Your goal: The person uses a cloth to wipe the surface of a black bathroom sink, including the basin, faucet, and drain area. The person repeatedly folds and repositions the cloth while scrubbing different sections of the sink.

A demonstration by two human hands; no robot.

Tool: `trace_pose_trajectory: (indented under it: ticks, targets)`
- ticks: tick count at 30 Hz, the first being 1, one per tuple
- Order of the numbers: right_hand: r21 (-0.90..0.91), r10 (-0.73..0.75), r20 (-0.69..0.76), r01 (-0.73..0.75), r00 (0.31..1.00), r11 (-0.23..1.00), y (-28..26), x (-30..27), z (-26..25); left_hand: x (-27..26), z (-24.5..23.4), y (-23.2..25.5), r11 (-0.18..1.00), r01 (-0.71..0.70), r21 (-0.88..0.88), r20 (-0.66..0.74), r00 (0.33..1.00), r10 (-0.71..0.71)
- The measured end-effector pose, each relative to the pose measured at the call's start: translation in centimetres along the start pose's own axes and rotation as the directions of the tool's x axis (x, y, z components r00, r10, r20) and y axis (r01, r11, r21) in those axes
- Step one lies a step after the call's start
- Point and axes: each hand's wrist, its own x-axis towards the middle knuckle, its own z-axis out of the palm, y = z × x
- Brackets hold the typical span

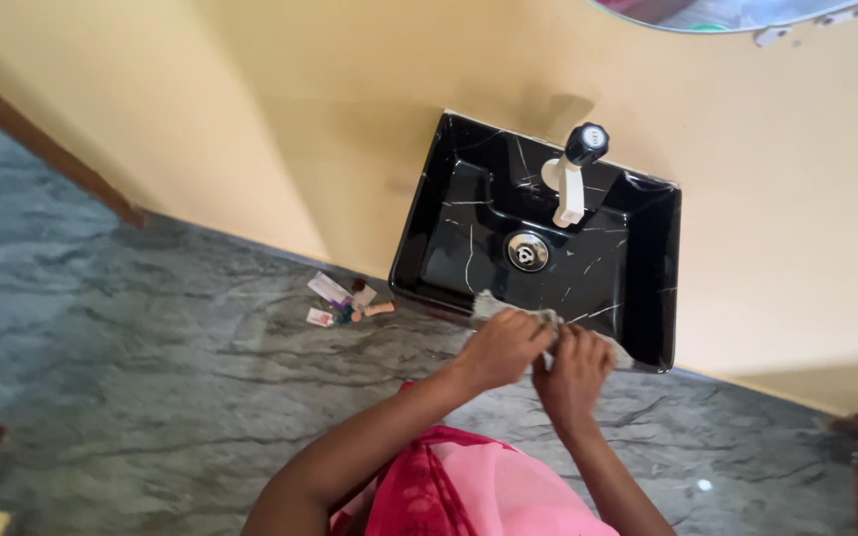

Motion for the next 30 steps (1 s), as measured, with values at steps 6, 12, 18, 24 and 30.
trace_pose_trajectory:
  ticks: [6,12,18,24,30]
  targets:
    - [0.146,-0.096,-0.037,0.1,0.995,0.984,-8.7,2.4,2.3,-3.7,-8.2,-4.0,0.992,0.111,0.068,0.035,0.993,-0.113]
    - [0.237,-0.273,-0.015,0.268,0.962,0.934,-12.4,4.9,2.1,-5.1,-12.1,-4.3,0.965,0.204,0.163,-0.039,0.979,-0.2]
    - [0.345,-0.351,0.041,0.317,0.935,0.884,-8.1,5.2,1.0,-3.5,-10.3,-2.1,0.93,0.25,0.269,-0.049,0.968,-0.246]
    - [0.327,-0.337,0.009,0.316,0.941,0.891,-1.6,3.8,-0.1,-0.8,-4.3,1.0,0.945,0.202,0.256,-0.03,0.979,-0.202]
    - [0.315,-0.261,0.085,0.223,0.962,0.923,8.0,2.1,-2.4,3.6,3.5,4.6,0.975,0.117,0.19,0.06,0.99,-0.131]
